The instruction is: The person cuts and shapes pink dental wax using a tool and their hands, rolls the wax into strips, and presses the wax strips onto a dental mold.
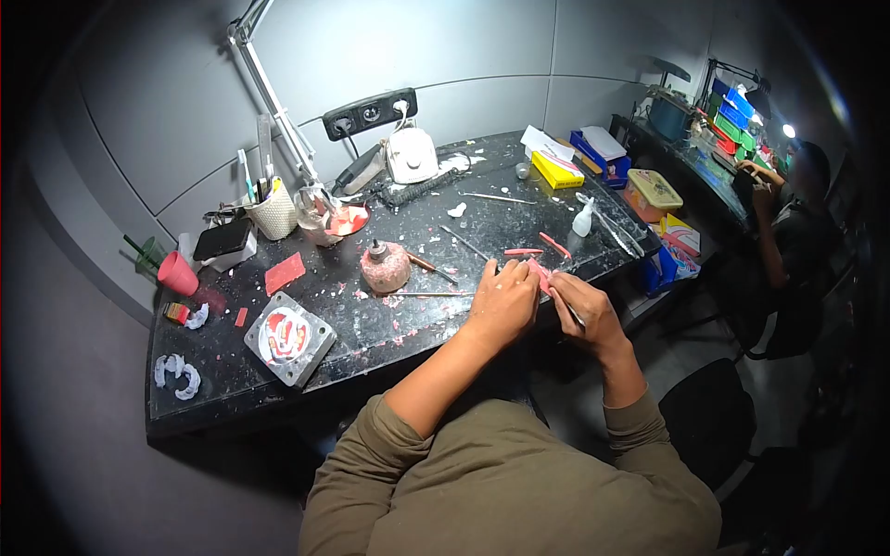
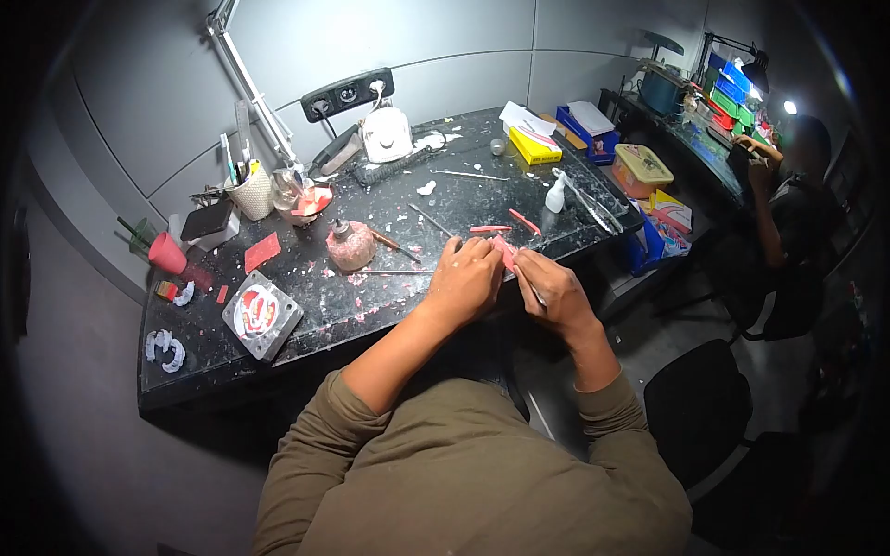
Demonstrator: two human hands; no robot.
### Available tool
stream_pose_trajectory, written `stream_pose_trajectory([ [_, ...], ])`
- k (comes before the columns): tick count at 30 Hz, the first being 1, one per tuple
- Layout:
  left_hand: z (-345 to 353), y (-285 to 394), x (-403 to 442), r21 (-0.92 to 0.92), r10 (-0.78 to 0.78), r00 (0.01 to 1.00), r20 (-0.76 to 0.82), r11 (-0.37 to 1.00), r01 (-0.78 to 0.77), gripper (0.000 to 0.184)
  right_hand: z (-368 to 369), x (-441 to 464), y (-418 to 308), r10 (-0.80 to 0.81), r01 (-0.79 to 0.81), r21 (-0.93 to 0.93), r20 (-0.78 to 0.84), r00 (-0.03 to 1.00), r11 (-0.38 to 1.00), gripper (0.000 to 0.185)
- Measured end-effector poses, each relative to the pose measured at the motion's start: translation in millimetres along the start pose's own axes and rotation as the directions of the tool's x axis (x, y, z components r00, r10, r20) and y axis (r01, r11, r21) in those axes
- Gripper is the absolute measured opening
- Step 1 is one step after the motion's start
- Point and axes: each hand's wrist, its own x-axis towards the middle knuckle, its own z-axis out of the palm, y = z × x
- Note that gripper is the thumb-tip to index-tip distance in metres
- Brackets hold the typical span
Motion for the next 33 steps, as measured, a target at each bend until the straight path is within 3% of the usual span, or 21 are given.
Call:
stream_pose_trajectory([
  [4,-0.1,2.2,1.5,0.003,-0.024,1.000,0.013,1.000,0.024,0.024,-2.3,-0.9,0.2,-0.025,0.025,-0.018,-0.008,1.000,1.000,0.019],
  [6,1.7,2.4,1.0,0.018,-0.003,0.998,-0.069,1.000,0.004,0.034,-4.0,-1.9,0.1,-0.031,0.031,-0.025,-0.008,0.999,0.999,0.020],
  [9,3.2,1.0,0.8,0.078,0.013,1.000,-0.007,0.997,-0.013,0.039,-6.6,-3.4,-0.2,-0.038,0.038,-0.033,-0.005,0.999,0.999,0.021],
  [24,4.4,1.6,1.7,0.100,0.018,0.999,-0.044,0.995,-0.014,0.036,-29.2,-16.1,0.9,0.042,-0.042,-0.015,0.016,0.999,0.999,0.015],
  [29,3.4,1.3,2.0,0.105,0.023,0.999,-0.031,0.994,-0.019,0.037,-51.2,-6.8,-9.8,0.179,-0.178,0.058,-0.011,0.984,0.982,0.012],
  [31,4.8,1.7,1.2,0.109,0.032,0.999,-0.041,0.994,-0.027,0.037,-52.0,-0.2,-5.6,0.111,-0.109,0.046,-0.061,0.992,0.993,0.015],
  [33,5.0,1.3,0.8,0.120,0.032,0.999,-0.031,0.992,-0.028,0.038,-46.4,7.4,-8.6,0.235,-0.237,-0.026,-0.052,0.971,0.971,0.018],
])
